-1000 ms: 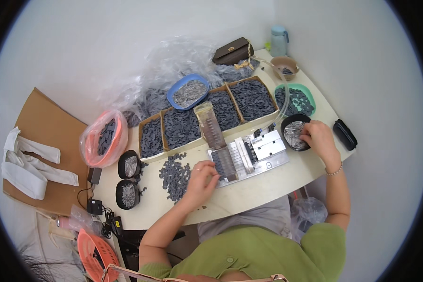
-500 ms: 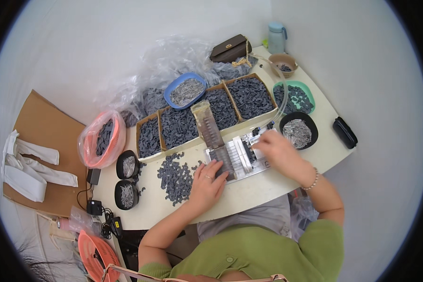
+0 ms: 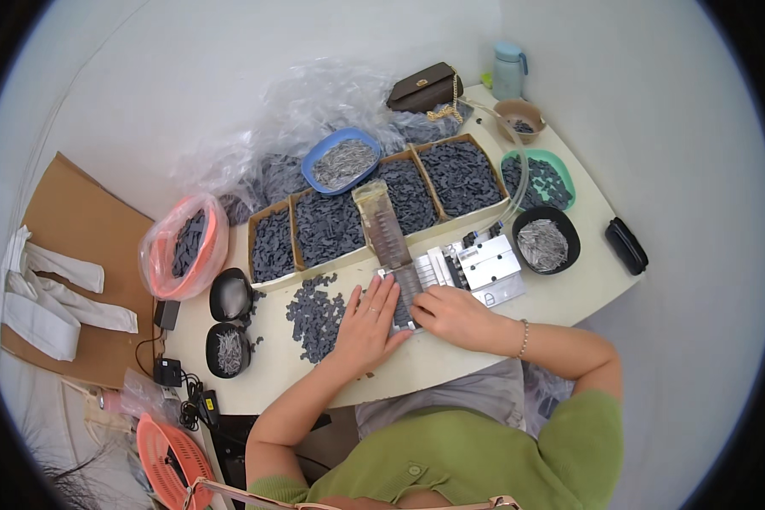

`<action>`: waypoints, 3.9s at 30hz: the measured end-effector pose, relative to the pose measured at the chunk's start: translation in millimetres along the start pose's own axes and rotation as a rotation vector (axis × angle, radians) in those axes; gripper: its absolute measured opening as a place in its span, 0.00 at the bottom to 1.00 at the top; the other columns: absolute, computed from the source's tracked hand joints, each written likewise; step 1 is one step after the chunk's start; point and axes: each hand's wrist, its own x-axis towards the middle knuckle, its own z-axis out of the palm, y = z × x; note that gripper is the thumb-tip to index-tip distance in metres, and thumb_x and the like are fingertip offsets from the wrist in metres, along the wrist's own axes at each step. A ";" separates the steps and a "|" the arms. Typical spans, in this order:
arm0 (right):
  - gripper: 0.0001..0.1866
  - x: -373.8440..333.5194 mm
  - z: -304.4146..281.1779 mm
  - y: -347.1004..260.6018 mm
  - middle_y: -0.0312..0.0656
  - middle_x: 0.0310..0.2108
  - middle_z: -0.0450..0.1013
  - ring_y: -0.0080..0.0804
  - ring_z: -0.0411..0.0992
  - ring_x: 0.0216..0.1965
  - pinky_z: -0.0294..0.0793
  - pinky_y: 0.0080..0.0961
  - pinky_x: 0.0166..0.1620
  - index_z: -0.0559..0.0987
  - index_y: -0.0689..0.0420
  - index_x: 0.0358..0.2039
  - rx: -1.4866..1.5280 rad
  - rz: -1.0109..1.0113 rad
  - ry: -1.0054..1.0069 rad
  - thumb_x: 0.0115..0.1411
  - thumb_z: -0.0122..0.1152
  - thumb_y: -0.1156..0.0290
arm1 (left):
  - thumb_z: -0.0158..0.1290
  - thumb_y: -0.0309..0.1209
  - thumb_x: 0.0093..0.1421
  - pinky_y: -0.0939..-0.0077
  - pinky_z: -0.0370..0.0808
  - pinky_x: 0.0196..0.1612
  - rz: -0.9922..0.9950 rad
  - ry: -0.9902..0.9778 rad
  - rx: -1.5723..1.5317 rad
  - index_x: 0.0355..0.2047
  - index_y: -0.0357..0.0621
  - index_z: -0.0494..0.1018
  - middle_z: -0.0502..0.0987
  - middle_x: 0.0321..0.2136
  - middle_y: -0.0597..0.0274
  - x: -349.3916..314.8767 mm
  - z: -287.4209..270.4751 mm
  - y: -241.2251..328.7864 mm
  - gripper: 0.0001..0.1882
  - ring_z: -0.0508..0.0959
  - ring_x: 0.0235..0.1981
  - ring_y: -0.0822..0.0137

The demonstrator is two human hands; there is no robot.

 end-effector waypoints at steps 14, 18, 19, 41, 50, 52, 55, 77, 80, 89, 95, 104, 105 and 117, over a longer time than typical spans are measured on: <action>0.05 139.8 -27.4 128.2 0.43 0.30 0.73 0.44 0.70 0.37 0.70 0.38 0.42 0.79 0.56 0.29 0.063 0.248 0.156 0.53 0.59 0.69 | 0.54 0.24 0.52 0.55 0.70 0.43 -0.456 0.344 0.296 0.36 0.37 0.72 0.73 0.36 0.47 -38.4 -90.1 -137.1 0.11 0.73 0.38 0.47; 0.11 207.5 13.8 158.7 0.46 0.34 0.77 0.46 0.75 0.40 0.74 0.39 0.42 0.80 0.57 0.34 0.087 0.384 -0.183 0.51 0.63 0.67 | 0.55 0.25 0.52 0.57 0.72 0.39 -0.736 0.125 0.359 0.30 0.37 0.73 0.73 0.33 0.47 -81.4 -100.1 -196.2 0.05 0.75 0.36 0.47; 0.12 218.0 21.4 159.0 0.47 0.36 0.78 0.46 0.75 0.41 0.74 0.39 0.43 0.80 0.58 0.35 0.021 0.419 -0.255 0.51 0.63 0.67 | 0.55 0.25 0.51 0.56 0.72 0.38 -0.789 0.015 0.352 0.28 0.37 0.73 0.74 0.34 0.47 -88.9 -100.5 -206.0 0.05 0.75 0.36 0.47; 0.14 247.0 29.0 159.4 0.51 0.38 0.77 0.46 0.76 0.43 0.74 0.38 0.45 0.81 0.60 0.37 -0.245 0.408 -0.546 0.51 0.63 0.65 | 0.62 0.23 0.51 0.81 0.74 0.35 -0.554 0.257 -0.860 0.33 0.41 0.78 0.80 0.28 0.65 -11.8 -56.6 -67.7 0.08 0.78 0.30 0.76; 0.12 231.5 25.3 161.7 0.51 0.35 0.77 0.47 0.75 0.40 0.75 0.39 0.44 0.81 0.61 0.31 -0.166 0.436 -0.361 0.51 0.60 0.66 | 0.61 0.22 0.44 0.69 0.71 0.39 -0.061 0.323 -0.387 0.26 0.44 0.77 0.76 0.25 0.64 31.3 12.5 -1.9 0.07 0.76 0.37 0.62; 0.12 221.8 26.2 170.3 0.50 0.34 0.77 0.46 0.75 0.39 0.74 0.39 0.43 0.81 0.60 0.31 -0.146 0.431 -0.237 0.50 0.60 0.66 | 0.60 0.23 0.42 0.67 0.70 0.39 0.047 0.305 -0.256 0.26 0.45 0.77 0.76 0.26 0.65 31.6 12.4 -2.5 0.08 0.75 0.37 0.61; 0.10 205.6 24.6 179.9 0.48 0.32 0.76 0.45 0.75 0.36 0.74 0.37 0.42 0.79 0.59 0.30 -0.008 0.402 -0.022 0.50 0.59 0.67 | 0.57 0.23 0.40 0.67 0.70 0.39 0.168 0.298 -0.175 0.27 0.46 0.78 0.76 0.28 0.66 31.9 13.4 -1.8 0.10 0.74 0.38 0.62; 0.13 49.9 0.7 44.3 0.47 0.35 0.71 0.46 0.73 0.40 0.73 0.38 0.41 0.74 0.62 0.36 0.226 0.180 -0.259 0.51 0.62 0.71 | 0.59 0.32 0.51 0.58 0.63 0.50 -0.058 0.150 -0.202 0.47 0.40 0.74 0.70 0.45 0.53 6.7 -5.9 -3.4 0.22 0.68 0.48 0.51; 0.14 40.5 0.7 50.6 0.45 0.35 0.71 0.45 0.72 0.40 0.72 0.38 0.43 0.76 0.59 0.38 0.335 0.185 -0.181 0.50 0.64 0.71 | 0.58 0.32 0.52 0.57 0.62 0.53 -0.081 0.153 -0.169 0.51 0.34 0.70 0.67 0.49 0.49 12.2 -7.2 -4.2 0.26 0.66 0.52 0.48; 0.13 22.2 -0.6 51.1 0.35 0.35 0.72 0.34 0.68 0.41 0.67 0.30 0.43 0.81 0.56 0.36 -0.013 0.114 0.015 0.47 0.64 0.72 | 0.57 0.39 0.54 0.54 0.57 0.58 -0.101 0.070 -0.095 0.55 0.30 0.64 0.60 0.57 0.44 13.8 8.5 1.9 0.33 0.60 0.58 0.45; 0.14 12.0 -1.2 28.1 0.37 0.36 0.72 0.34 0.68 0.41 0.66 0.29 0.42 0.80 0.59 0.35 -0.092 0.093 0.040 0.48 0.56 0.70 | 0.57 0.44 0.54 0.52 0.55 0.59 -0.098 0.052 -0.067 0.57 0.29 0.62 0.58 0.59 0.42 13.1 15.5 5.4 0.37 0.58 0.60 0.45; 0.16 11.3 13.0 14.3 0.40 0.35 0.70 0.36 0.67 0.39 0.66 0.29 0.42 0.78 0.62 0.38 0.001 0.132 0.083 0.46 0.58 0.74 | 0.58 0.48 0.52 0.50 0.54 0.59 -0.040 0.058 -0.054 0.58 0.34 0.61 0.59 0.58 0.43 11.5 1.3 -1.5 0.40 0.58 0.60 0.46; 0.17 13.1 10.0 17.8 0.40 0.35 0.70 0.36 0.67 0.39 0.66 0.29 0.42 0.78 0.62 0.38 -0.006 0.151 0.090 0.45 0.59 0.74 | 0.58 0.48 0.52 0.50 0.55 0.58 -0.034 0.071 -0.060 0.57 0.35 0.63 0.60 0.57 0.43 10.9 -1.1 -3.0 0.39 0.59 0.60 0.46; 0.20 17.6 -0.9 17.8 0.41 0.39 0.71 0.38 0.67 0.42 0.66 0.33 0.44 0.77 0.61 0.42 -0.097 0.159 0.027 0.44 0.60 0.74 | 0.55 0.55 0.51 0.49 0.57 0.59 0.086 -0.022 0.189 0.56 0.55 0.68 0.63 0.57 0.47 12.1 -12.9 -13.5 0.34 0.62 0.59 0.52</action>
